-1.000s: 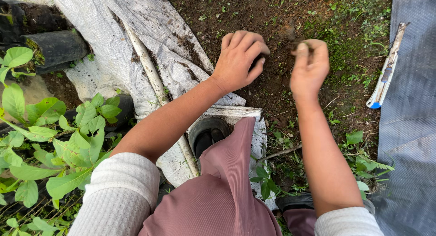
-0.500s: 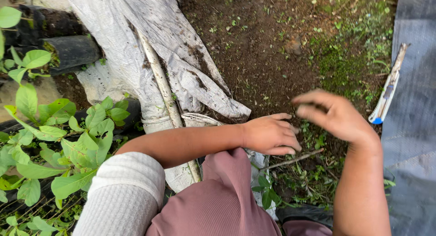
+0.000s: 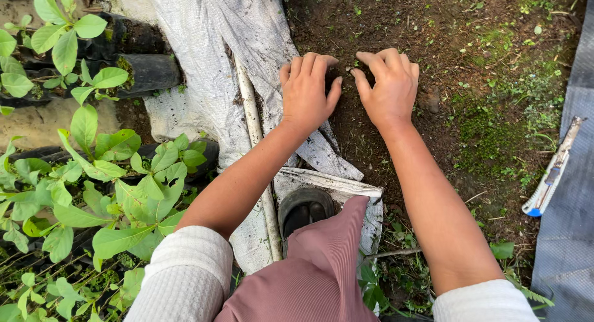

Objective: The person kneels beside rows of young seedlings in a nursery bed and pulls weeds out of the soil by hand, gathering the pulled weeds in one hand and tossing the clumps onto a black plastic sheet beside the bed. They work along the bed, clearing weeds from the soil around the seedlings.

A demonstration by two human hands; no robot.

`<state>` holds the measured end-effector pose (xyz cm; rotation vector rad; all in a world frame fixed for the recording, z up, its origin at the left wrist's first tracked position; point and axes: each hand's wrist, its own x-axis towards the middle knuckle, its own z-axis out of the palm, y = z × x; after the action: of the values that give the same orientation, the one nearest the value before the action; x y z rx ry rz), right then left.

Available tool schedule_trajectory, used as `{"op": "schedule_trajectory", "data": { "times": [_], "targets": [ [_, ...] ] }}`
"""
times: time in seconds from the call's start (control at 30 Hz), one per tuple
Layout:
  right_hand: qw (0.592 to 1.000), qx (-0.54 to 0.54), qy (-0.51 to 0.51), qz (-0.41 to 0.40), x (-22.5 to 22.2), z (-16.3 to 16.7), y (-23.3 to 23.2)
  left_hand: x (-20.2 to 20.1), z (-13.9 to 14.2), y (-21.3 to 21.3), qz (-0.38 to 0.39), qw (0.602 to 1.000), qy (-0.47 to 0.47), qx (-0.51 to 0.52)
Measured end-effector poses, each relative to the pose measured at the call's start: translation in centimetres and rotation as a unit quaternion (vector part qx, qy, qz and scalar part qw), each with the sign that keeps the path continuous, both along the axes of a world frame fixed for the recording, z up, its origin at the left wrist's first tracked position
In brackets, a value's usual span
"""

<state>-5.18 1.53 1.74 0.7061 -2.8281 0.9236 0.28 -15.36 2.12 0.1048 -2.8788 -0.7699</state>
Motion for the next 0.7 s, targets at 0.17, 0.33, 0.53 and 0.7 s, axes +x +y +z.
{"op": "schedule_trajectory", "data": {
  "times": [0.17, 0.33, 0.53, 0.7],
  "targets": [
    [1.000, -0.007, 0.012, -0.009, 0.1, -1.4, -0.2, 0.0, -0.8, -0.3, -0.006, 1.000, -0.009, -0.017],
    [0.997, -0.062, -0.019, -0.034, -0.2, -2.3, -0.7, -1.2, -1.1, -0.2, -0.012, 0.999, 0.032, -0.024],
    [0.964, -0.210, -0.131, -0.100, -0.3, -1.4, 1.2, -2.5, -2.1, -0.3, -0.060, 0.995, 0.072, -0.018],
    [0.994, -0.054, -0.020, -0.095, -0.1, -0.1, 4.1, -9.7, -3.2, -0.6, 0.012, 0.993, 0.108, 0.045]
  ]
}}
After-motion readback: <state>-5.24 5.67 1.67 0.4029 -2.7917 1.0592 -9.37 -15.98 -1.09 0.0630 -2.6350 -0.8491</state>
